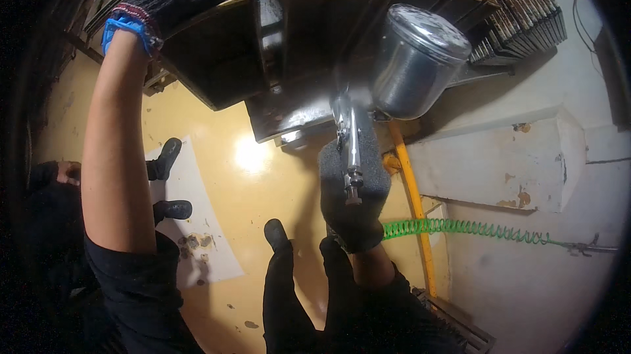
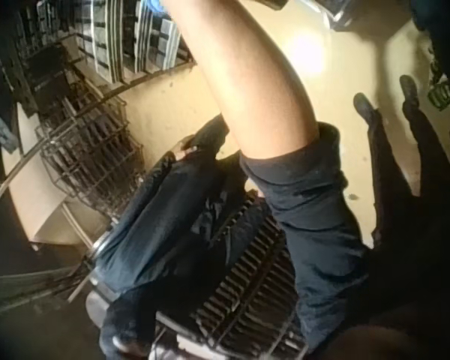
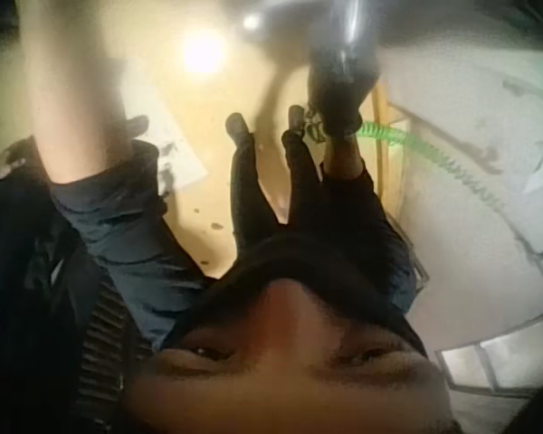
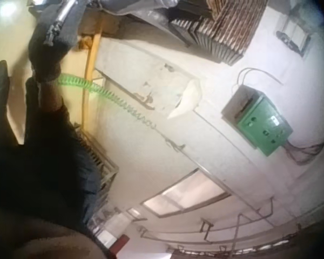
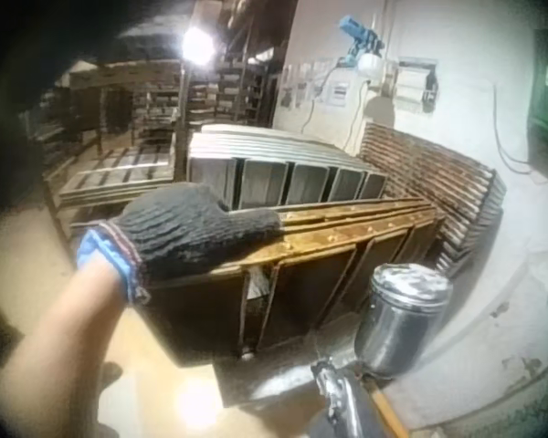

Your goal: The person uses a spray gun to apply a silver coating to metal frames. Another person assists by holding and repositioning the frames on a rack. The recorder sprays the frames from various angles, including the underside, while the assistant adjusts their position.

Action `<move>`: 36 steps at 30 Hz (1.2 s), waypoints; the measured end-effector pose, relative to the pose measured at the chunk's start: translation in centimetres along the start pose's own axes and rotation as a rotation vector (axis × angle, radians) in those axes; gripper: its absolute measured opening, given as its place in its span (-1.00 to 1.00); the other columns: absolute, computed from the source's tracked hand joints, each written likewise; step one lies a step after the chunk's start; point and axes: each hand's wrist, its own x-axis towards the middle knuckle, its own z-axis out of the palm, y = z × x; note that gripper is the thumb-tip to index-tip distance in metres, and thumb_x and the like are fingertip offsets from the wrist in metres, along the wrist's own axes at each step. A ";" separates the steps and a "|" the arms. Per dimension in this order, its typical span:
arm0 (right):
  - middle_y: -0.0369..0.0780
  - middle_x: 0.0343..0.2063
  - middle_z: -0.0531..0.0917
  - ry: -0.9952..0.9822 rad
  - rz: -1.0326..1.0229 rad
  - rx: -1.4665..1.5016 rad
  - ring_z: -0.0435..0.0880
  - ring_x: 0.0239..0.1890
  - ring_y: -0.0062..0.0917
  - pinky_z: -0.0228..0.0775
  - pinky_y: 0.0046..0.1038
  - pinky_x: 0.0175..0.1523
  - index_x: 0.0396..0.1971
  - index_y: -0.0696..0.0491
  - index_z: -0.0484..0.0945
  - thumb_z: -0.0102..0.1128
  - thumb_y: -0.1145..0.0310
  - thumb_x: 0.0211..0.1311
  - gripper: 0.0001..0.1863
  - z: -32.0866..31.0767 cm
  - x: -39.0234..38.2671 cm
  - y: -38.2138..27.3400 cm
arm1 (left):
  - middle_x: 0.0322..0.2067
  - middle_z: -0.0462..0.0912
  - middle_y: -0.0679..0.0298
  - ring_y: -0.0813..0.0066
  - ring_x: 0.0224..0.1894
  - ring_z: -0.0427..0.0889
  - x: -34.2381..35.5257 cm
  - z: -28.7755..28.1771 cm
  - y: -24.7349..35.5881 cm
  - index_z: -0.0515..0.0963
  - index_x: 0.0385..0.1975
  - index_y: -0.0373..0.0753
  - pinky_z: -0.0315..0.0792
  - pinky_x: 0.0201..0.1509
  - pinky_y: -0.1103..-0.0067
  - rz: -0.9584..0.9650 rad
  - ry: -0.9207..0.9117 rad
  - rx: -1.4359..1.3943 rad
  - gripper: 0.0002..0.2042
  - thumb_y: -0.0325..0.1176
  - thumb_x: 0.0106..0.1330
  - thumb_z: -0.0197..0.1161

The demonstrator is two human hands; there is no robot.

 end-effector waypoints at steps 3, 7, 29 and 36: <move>-0.25 -0.62 0.54 0.002 0.040 0.106 0.54 -0.60 -0.58 0.33 -0.49 -0.48 -0.48 0.19 0.54 0.09 0.46 0.16 -0.88 -0.5 0.6 0.5 | -0.73 0.50 0.29 0.51 -0.62 0.48 0.0 0.2 0.5 0.56 -0.72 -0.13 0.41 -0.39 0.50 -0.001 -0.027 -0.027 -0.28 0.46 0.26 -0.07; -0.26 -0.62 0.54 -0.047 0.037 0.232 0.53 -0.62 -0.59 0.33 -0.49 -0.50 -0.47 0.19 0.54 0.10 0.46 0.17 -0.88 -1.0 0.8 2.2 | -0.75 0.48 0.33 0.55 -0.65 0.45 0.6 0.6 -0.3 0.55 -0.73 -0.12 0.39 -0.45 0.55 0.006 0.013 0.027 -0.29 0.45 0.28 -0.07; -0.11 0.02 0.59 -0.456 0.454 1.736 0.55 -0.24 -0.63 0.44 -0.58 -0.19 0.35 0.12 0.28 -0.07 0.47 0.44 -0.50 -2.0 1.9 9.5 | -0.23 0.75 0.08 0.24 -0.21 0.71 2.7 3.3 -3.5 0.69 -0.11 -0.28 0.51 -0.02 0.44 0.166 0.173 -0.050 -0.40 0.22 0.35 0.09; -0.19 -0.17 0.58 -0.515 0.462 1.330 0.55 -0.17 -0.58 0.45 -0.50 -0.03 0.33 0.15 0.29 0.01 0.57 0.36 -0.47 -4.6 3.4 8.6 | -0.31 0.75 0.06 0.26 -0.31 0.68 2.5 2.4 -3.4 0.69 -0.16 -0.34 0.48 -0.11 0.47 0.087 0.161 -0.099 -0.40 0.19 0.35 0.11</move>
